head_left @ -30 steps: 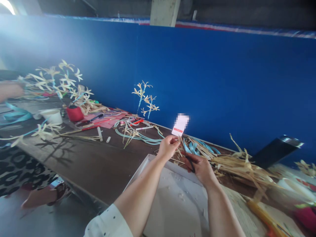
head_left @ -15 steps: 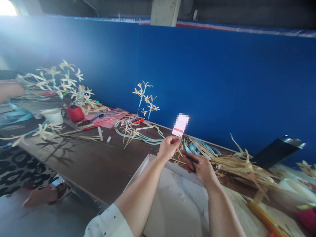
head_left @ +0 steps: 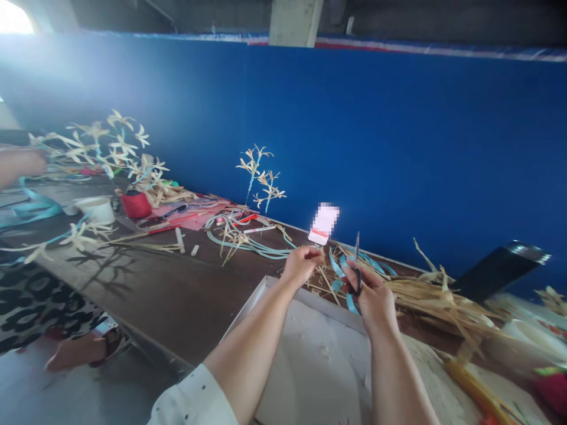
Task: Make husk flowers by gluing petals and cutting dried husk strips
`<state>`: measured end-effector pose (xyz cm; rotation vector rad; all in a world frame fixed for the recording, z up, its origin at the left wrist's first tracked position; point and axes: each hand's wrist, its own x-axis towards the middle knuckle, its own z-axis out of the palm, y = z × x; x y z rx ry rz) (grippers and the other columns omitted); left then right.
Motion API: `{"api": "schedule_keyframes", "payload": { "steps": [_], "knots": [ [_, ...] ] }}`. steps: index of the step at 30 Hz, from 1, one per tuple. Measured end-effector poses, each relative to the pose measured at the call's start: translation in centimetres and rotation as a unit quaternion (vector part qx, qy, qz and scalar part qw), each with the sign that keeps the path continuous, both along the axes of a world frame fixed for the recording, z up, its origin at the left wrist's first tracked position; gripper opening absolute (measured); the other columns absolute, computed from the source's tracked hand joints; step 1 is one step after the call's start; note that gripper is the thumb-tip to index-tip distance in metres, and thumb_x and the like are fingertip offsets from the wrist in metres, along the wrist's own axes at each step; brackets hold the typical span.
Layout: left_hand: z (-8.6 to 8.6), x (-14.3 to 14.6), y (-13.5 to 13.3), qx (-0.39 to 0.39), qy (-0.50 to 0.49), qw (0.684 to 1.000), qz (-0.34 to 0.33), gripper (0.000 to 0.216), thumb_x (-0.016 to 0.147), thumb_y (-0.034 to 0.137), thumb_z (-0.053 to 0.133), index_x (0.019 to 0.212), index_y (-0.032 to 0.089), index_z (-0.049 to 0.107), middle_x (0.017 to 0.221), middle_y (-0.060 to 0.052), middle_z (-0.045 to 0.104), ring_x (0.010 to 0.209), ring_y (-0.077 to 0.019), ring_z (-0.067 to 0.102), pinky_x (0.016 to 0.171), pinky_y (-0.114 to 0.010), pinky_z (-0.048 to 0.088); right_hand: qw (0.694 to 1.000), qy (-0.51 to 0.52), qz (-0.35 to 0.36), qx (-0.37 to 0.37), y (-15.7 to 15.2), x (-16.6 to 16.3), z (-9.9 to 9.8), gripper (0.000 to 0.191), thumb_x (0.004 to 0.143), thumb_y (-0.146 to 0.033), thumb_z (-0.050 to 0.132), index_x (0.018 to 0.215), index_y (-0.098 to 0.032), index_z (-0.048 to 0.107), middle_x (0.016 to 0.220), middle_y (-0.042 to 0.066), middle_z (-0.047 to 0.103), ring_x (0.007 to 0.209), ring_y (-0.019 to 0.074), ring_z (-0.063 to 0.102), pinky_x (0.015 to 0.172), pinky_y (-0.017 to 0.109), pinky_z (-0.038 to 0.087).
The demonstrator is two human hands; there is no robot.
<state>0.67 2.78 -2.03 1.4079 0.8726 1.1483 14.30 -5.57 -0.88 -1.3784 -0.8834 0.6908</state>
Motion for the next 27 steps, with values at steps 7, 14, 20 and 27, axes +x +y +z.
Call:
{"api": "schedule_keyframes", "payload": {
  "steps": [7, 14, 20, 27],
  "knots": [
    [-0.3, 0.6, -0.8, -0.069, -0.037, 0.993, -0.086, 0.021, 0.066, 0.030, 0.064, 0.078, 0.013, 0.063, 0.066, -0.002, 0.060, 0.055, -0.0082, 0.051, 0.056, -0.021, 0.042, 0.999, 0.033, 0.020, -0.001, 0.2, -0.3, -0.1, 0.060, 0.054, -0.038, 0.076, 0.108, -0.018, 0.063, 0.073, 0.003, 0.066, 0.056, 0.0154, 0.059, 0.043, 0.022, 0.039],
    [-0.2, 0.9, -0.9, -0.078, -0.076, 0.988, -0.106, 0.029, 0.065, 0.034, 0.067, 0.085, 0.013, 0.065, 0.076, -0.004, 0.062, 0.063, -0.0089, 0.053, 0.061, -0.021, 0.042, 0.995, 0.090, 0.053, -0.004, 0.5, 0.0, -1.0, 0.061, 0.054, -0.038, 0.076, 0.109, -0.017, 0.060, 0.069, 0.004, 0.065, 0.059, 0.0166, 0.060, 0.039, 0.019, 0.033],
    [-0.2, 1.1, -0.9, -0.064, -0.083, 0.990, -0.095, 0.034, 0.064, 0.039, 0.068, 0.085, 0.013, 0.066, 0.073, -0.004, 0.062, 0.061, -0.0091, 0.052, 0.061, -0.023, 0.041, 0.991, 0.115, 0.069, -0.025, 0.6, 0.2, -1.4, 0.056, 0.053, -0.037, 0.077, 0.105, -0.020, 0.062, 0.071, 0.003, 0.066, 0.060, 0.0153, 0.058, 0.037, 0.017, 0.027],
    [0.2, 1.0, -0.9, -0.059, -0.072, 0.995, -0.028, 0.037, 0.062, 0.041, 0.067, 0.084, 0.011, 0.066, 0.070, -0.004, 0.061, 0.057, -0.0083, 0.049, 0.057, -0.022, 0.038, 0.981, 0.098, 0.162, -0.052, -0.1, -0.5, -0.5, 0.052, 0.056, -0.038, 0.076, 0.104, -0.020, 0.065, 0.073, 0.002, 0.067, 0.063, 0.0155, 0.057, 0.048, 0.021, 0.036]
  ]
}}
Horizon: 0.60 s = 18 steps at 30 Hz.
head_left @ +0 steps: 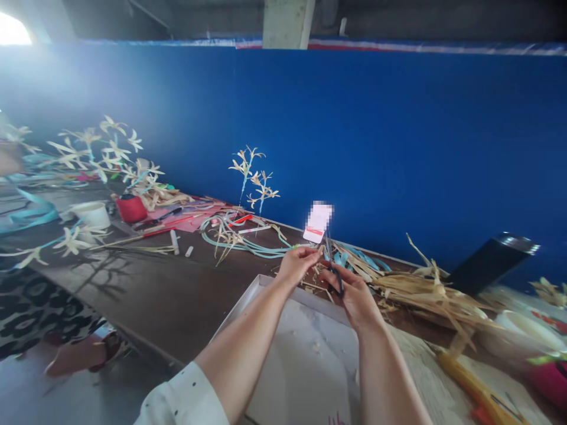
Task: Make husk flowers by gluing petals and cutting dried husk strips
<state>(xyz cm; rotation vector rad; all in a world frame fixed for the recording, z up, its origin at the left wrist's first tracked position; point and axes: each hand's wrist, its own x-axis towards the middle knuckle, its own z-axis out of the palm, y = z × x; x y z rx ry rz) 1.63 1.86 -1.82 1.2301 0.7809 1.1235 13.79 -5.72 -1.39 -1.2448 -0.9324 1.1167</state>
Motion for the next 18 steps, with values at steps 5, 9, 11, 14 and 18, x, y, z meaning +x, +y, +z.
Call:
{"api": "schedule_keyframes", "payload": {
  "steps": [5, 9, 11, 14, 18],
  "knots": [
    [0.00, -0.14, 0.00, 0.018, 0.006, 0.999, 0.029, 0.035, 0.065, 0.042, 0.064, 0.083, 0.012, 0.066, 0.070, -0.004, 0.062, 0.057, -0.0089, 0.049, 0.056, -0.022, 0.037, 1.000, -0.016, 0.019, 0.005, -0.03, -0.15, 0.05, 0.057, 0.054, -0.039, 0.077, 0.106, -0.020, 0.065, 0.070, 0.002, 0.066, 0.059, 0.0139, 0.054, 0.049, 0.022, 0.034],
    [0.15, -0.14, -0.13, 0.017, 0.006, 1.000, 0.024, 0.034, 0.065, 0.040, 0.064, 0.083, 0.012, 0.067, 0.071, -0.004, 0.062, 0.058, -0.0093, 0.050, 0.057, -0.021, 0.038, 1.000, -0.021, 0.013, 0.000, 0.03, -0.13, -0.03, 0.056, 0.055, -0.035, 0.077, 0.107, -0.019, 0.065, 0.067, 0.001, 0.063, 0.056, 0.0115, 0.050, 0.049, 0.022, 0.034],
    [0.22, -0.12, -0.16, 0.016, -0.001, 1.000, 0.021, 0.033, 0.065, 0.039, 0.064, 0.084, 0.012, 0.067, 0.070, -0.004, 0.062, 0.058, -0.0089, 0.050, 0.056, -0.021, 0.037, 1.000, -0.013, 0.020, 0.000, 0.09, -0.14, -0.13, 0.055, 0.057, -0.033, 0.076, 0.108, -0.018, 0.064, 0.067, 0.001, 0.063, 0.056, 0.0110, 0.050, 0.050, 0.022, 0.035],
    [0.23, -0.09, -0.16, 0.013, -0.012, 1.000, 0.020, 0.031, 0.066, 0.038, 0.064, 0.084, 0.012, 0.067, 0.067, -0.003, 0.060, 0.056, -0.0080, 0.048, 0.055, -0.020, 0.037, 1.000, -0.003, 0.027, 0.001, 0.14, -0.16, -0.25, 0.054, 0.057, -0.032, 0.076, 0.107, -0.019, 0.065, 0.066, 0.001, 0.062, 0.053, 0.0093, 0.048, 0.048, 0.021, 0.034],
    [0.15, -0.06, -0.09, 0.012, -0.025, 0.999, 0.016, 0.031, 0.065, 0.037, 0.064, 0.083, 0.013, 0.067, 0.067, -0.002, 0.060, 0.056, -0.0077, 0.048, 0.054, -0.020, 0.036, 1.000, 0.000, 0.029, -0.002, 0.05, -0.25, -0.22, 0.054, 0.055, -0.033, 0.077, 0.106, -0.020, 0.065, 0.064, 0.000, 0.061, 0.051, 0.0081, 0.046, 0.045, 0.020, 0.031]
  ]
}}
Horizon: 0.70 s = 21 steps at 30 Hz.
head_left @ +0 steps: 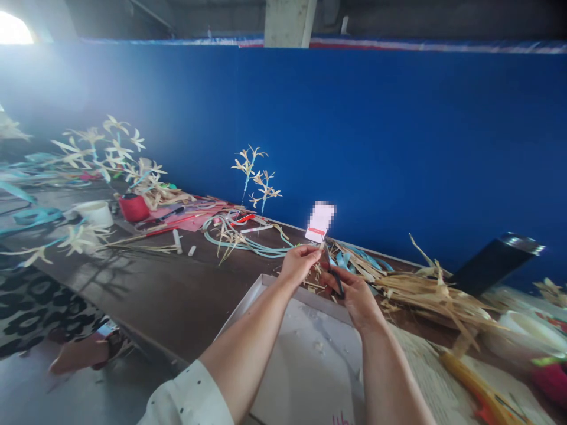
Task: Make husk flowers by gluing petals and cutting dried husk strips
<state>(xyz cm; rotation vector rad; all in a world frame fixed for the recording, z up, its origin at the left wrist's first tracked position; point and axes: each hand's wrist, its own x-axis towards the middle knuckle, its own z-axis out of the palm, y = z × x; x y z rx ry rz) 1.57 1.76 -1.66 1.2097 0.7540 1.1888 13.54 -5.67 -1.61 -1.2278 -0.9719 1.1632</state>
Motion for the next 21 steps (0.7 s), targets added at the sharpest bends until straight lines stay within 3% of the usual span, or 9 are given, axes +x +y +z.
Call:
{"api": "schedule_keyframes", "payload": {
  "steps": [13, 21],
  "knots": [
    [0.03, -0.02, 0.07, -0.009, 0.027, 1.000, -0.005, 0.030, 0.066, 0.037, 0.062, 0.082, 0.012, 0.067, 0.069, -0.004, 0.062, 0.057, -0.0093, 0.051, 0.054, -0.021, 0.038, 1.000, -0.003, 0.018, 0.001, -0.05, 0.01, 0.02, 0.054, 0.055, -0.039, 0.077, 0.104, -0.019, 0.066, 0.060, -0.001, 0.057, 0.049, 0.0083, 0.045, 0.047, 0.022, 0.033],
    [0.05, -0.08, 0.09, -0.004, 0.026, 1.000, -0.007, 0.030, 0.066, 0.037, 0.063, 0.080, 0.011, 0.067, 0.067, -0.004, 0.062, 0.058, -0.0098, 0.051, 0.056, -0.022, 0.038, 1.000, -0.003, 0.010, 0.014, -0.27, -0.26, 0.57, 0.058, 0.050, -0.040, 0.079, 0.101, -0.015, 0.067, 0.054, -0.002, 0.053, 0.046, 0.0072, 0.041, 0.043, 0.021, 0.027]
  ]
}}
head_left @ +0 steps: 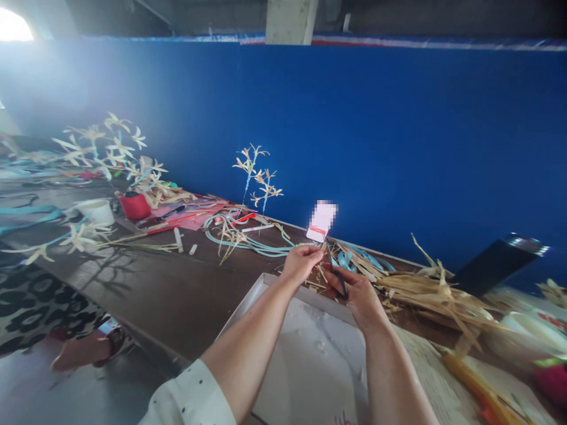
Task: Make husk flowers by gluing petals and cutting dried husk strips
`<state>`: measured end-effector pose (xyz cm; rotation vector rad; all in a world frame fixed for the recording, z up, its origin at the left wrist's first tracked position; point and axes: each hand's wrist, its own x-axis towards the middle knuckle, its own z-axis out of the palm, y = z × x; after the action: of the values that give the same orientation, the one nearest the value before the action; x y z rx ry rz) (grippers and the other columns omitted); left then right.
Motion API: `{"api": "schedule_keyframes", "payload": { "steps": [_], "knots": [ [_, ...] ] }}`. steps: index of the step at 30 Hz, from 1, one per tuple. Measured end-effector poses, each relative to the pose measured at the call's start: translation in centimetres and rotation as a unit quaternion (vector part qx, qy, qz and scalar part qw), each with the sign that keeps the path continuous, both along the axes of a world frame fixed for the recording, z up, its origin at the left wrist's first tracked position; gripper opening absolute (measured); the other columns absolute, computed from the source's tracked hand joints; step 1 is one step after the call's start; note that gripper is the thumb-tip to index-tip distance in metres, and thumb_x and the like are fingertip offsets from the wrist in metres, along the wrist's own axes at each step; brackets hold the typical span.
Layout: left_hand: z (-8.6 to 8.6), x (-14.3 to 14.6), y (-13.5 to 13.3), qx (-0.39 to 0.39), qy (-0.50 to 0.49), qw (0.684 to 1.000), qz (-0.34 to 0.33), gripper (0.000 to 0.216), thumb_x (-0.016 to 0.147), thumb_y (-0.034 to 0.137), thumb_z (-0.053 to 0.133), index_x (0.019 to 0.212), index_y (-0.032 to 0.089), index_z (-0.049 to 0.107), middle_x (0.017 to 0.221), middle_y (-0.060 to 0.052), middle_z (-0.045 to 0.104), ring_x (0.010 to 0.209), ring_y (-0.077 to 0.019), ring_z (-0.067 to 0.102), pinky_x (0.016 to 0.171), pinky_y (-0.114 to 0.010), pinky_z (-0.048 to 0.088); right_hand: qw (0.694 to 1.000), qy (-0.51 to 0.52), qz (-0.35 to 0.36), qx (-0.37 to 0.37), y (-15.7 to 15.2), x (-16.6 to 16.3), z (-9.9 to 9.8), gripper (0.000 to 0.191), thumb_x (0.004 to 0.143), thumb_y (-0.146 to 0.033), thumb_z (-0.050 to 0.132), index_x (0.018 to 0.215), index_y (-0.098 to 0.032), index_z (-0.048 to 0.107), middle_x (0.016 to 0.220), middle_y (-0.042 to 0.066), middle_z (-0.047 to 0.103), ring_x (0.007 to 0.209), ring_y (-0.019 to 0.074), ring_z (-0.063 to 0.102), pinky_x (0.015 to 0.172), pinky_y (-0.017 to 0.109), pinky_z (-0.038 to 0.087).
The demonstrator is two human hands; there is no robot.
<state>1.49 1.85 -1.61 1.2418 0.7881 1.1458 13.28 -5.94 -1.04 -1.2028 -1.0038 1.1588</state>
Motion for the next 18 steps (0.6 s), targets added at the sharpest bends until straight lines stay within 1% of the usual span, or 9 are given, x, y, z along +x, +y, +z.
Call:
{"api": "schedule_keyframes", "payload": {
  "steps": [5, 9, 14, 18],
  "knots": [
    [0.1, 0.0, 0.0, -0.006, -0.009, 1.000, 0.000, 0.029, 0.065, 0.036, 0.063, 0.079, 0.012, 0.067, 0.065, -0.003, 0.060, 0.057, -0.0090, 0.049, 0.055, -0.021, 0.038, 1.000, -0.020, -0.007, 0.007, 0.0, -0.1, 0.2, 0.056, 0.052, -0.042, 0.078, 0.100, -0.014, 0.068, 0.053, -0.002, 0.052, 0.046, 0.0077, 0.040, 0.042, 0.021, 0.026],
    [0.2, 0.0, -0.1, -0.001, -0.009, 1.000, 0.001, 0.029, 0.065, 0.036, 0.063, 0.080, 0.012, 0.067, 0.065, -0.002, 0.059, 0.056, -0.0083, 0.048, 0.055, -0.021, 0.037, 1.000, -0.026, -0.015, 0.005, 0.1, 0.1, -0.1, 0.055, 0.054, -0.041, 0.077, 0.102, -0.015, 0.067, 0.054, -0.002, 0.052, 0.046, 0.0071, 0.040, 0.043, 0.021, 0.028],
    [0.0, 0.0, 0.2, 0.008, 0.000, 1.000, -0.007, 0.031, 0.065, 0.038, 0.063, 0.080, 0.012, 0.067, 0.065, -0.002, 0.059, 0.054, -0.0079, 0.047, 0.054, -0.021, 0.036, 0.999, -0.046, -0.014, 0.025, 0.2, 0.6, -0.7, 0.051, 0.058, -0.040, 0.075, 0.102, -0.016, 0.067, 0.056, -0.001, 0.054, 0.046, 0.0072, 0.041, 0.042, 0.021, 0.026],
    [-0.1, -0.1, 0.3, 0.026, 0.004, 1.000, -0.007, 0.032, 0.066, 0.041, 0.063, 0.081, 0.013, 0.068, 0.067, -0.002, 0.060, 0.056, -0.0082, 0.047, 0.055, -0.021, 0.036, 0.998, -0.037, -0.051, 0.021, 0.4, 0.8, -0.8, 0.046, 0.058, -0.038, 0.076, 0.098, -0.017, 0.068, 0.054, -0.002, 0.055, 0.045, 0.0084, 0.044, 0.041, 0.021, 0.029]
  ]
}}
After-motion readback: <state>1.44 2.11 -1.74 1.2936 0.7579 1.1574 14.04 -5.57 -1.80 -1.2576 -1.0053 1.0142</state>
